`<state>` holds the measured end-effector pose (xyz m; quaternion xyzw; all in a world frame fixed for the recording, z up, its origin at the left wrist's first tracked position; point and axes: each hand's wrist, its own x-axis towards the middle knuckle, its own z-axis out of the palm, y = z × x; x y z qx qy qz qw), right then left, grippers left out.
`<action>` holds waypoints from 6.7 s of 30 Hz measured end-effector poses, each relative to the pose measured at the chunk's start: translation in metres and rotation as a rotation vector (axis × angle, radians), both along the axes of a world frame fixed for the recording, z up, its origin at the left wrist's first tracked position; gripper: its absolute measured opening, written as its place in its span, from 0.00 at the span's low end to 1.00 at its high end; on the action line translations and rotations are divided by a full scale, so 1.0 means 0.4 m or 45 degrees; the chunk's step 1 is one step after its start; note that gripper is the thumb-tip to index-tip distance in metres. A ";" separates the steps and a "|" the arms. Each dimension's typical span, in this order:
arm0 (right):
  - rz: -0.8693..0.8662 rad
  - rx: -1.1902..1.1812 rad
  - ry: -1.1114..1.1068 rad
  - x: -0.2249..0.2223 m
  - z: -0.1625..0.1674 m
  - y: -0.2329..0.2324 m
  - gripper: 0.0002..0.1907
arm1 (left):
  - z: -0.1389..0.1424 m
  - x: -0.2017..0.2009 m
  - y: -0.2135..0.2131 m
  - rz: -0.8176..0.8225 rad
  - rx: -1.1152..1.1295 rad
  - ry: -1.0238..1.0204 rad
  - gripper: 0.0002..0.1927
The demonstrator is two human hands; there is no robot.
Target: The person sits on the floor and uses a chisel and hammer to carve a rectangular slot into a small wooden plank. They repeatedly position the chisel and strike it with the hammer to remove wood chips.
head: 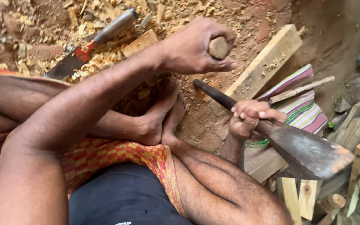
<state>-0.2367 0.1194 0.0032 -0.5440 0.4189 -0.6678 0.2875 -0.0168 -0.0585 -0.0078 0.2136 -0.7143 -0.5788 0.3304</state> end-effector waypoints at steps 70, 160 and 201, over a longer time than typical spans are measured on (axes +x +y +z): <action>0.109 0.945 0.865 0.075 0.169 0.010 0.22 | 0.002 0.093 0.073 -0.184 0.289 -0.214 0.07; 0.105 0.171 0.043 0.044 -0.007 0.054 0.16 | 0.023 0.101 0.037 0.144 -0.211 0.130 0.22; 0.206 -0.019 0.146 0.029 0.065 -0.034 0.16 | -0.057 0.013 0.039 0.208 -0.238 0.133 0.15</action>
